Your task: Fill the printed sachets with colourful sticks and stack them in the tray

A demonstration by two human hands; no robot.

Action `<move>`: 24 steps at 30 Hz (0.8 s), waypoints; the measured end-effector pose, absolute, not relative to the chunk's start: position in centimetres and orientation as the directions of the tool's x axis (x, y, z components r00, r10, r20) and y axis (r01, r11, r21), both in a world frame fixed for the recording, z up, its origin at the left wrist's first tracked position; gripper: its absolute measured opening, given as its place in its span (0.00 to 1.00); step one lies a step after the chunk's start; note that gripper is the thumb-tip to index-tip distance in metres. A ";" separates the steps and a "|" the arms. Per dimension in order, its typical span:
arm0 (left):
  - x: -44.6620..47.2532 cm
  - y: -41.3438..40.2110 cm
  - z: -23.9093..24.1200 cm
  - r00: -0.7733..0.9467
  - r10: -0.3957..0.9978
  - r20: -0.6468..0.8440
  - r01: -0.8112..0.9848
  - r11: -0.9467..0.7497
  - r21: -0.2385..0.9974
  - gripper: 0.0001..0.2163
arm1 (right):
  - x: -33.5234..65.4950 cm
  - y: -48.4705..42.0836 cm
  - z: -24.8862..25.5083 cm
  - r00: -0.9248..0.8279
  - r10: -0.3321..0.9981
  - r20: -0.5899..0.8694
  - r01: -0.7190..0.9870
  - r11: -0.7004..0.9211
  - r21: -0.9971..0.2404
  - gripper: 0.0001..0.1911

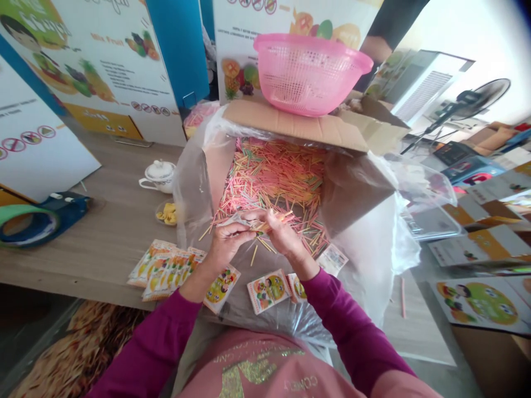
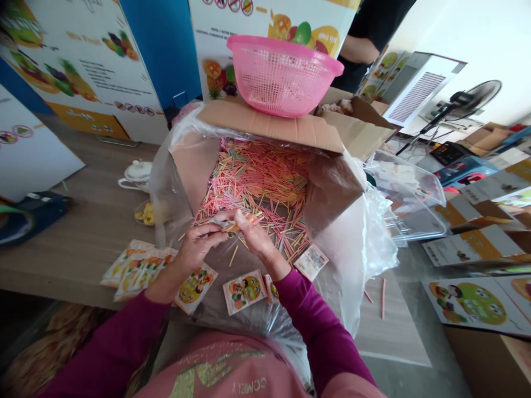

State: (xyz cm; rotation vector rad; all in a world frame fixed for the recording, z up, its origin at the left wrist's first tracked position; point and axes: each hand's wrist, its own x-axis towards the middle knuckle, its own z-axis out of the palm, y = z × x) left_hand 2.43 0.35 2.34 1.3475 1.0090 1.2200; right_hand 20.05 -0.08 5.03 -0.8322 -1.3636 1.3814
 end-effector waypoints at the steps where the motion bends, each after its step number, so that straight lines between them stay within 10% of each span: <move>1: 2.6 0.2 2.3 0.128 0.989 0.078 -0.105 -0.064 0.992 0.11 | 20.1 -0.1 5.2 -0.311 0.933 0.180 -0.162 0.134 -0.978 0.37; 9: 4.1 0.2 3.0 0.268 0.952 -0.148 -0.458 0.261 0.849 0.20 | 20.4 0.9 7.6 -0.404 0.890 0.212 -0.101 0.187 -0.977 0.39; 14: 5.2 1.4 3.3 0.303 0.939 -0.163 -0.569 0.315 0.760 0.21 | 21.1 1.2 8.3 -0.097 0.949 0.299 -0.129 0.286 -0.950 0.40; 19: 6.1 1.9 2.7 0.290 0.948 -0.130 -0.529 0.272 0.804 0.20 | 22.5 1.4 6.5 -0.130 0.947 0.293 0.256 0.318 -0.913 0.29; 24: 5.4 0.6 1.9 0.218 0.957 -0.192 -0.406 0.268 0.873 0.23 | 27.1 2.4 5.0 0.238 0.941 0.239 0.575 0.062 -0.816 0.34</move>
